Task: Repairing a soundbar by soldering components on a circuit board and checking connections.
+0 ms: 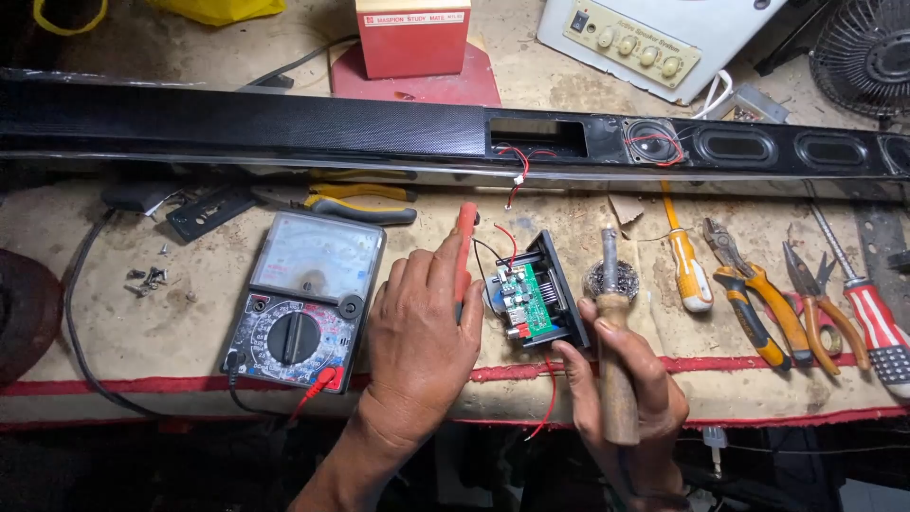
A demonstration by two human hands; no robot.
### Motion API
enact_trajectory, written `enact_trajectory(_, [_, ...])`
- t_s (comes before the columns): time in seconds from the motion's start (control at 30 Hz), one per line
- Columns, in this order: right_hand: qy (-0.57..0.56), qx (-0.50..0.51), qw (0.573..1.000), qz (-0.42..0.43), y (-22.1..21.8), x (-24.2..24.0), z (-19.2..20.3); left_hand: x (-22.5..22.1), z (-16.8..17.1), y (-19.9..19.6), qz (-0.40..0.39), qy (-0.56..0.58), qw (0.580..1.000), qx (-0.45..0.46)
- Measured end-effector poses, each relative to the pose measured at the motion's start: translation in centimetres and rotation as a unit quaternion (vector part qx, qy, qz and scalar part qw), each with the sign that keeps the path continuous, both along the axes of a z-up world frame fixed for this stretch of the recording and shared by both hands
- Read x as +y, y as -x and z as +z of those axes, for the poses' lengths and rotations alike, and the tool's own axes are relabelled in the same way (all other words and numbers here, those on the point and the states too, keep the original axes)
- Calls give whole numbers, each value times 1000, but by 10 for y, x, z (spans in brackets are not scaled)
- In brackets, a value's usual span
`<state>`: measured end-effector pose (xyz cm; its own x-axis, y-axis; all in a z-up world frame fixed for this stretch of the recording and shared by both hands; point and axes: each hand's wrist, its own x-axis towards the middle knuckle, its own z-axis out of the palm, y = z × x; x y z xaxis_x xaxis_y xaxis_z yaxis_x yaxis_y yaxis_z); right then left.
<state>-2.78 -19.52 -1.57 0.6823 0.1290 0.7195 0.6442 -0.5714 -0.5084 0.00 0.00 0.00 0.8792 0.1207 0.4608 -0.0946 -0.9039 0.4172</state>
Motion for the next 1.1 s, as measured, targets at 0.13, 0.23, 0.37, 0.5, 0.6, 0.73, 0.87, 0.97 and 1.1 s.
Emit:
enact_trajectory(0.13, [-36,19,999,-33,1,11,7,-1,6,4,-9,4,1000,-18])
enact_trajectory(0.23, [-99,45,992,-57,1,21,22,-2,11,10,-16,-24,999,-18])
enact_trajectory(0.37, [-105,10,990,-93,-5,22,32,-4,12,19,-19,-54,997,-53])
enact_trajectory(0.5, [-101,-18,989,-106,-10,21,36,-14,21,36,-44,-37,993,-104])
enact_trajectory(0.6, [-72,-33,991,-106,-17,19,37,-22,24,46,-63,-30,988,-141])
enact_trajectory(0.73, [-68,-27,990,-118,-19,21,45,-28,27,52,-71,-28,984,-159])
enact_trajectory(0.87, [-99,12,983,-155,-22,20,47,-32,24,56,-87,-32,982,-167])
enact_trajectory(0.97, [-136,6,981,-137,-26,18,49,-35,25,56,-106,-4,977,-185])
enact_trajectory(1.1, [-178,32,975,-130,-26,7,53,-41,29,58,-142,66,962,-224])
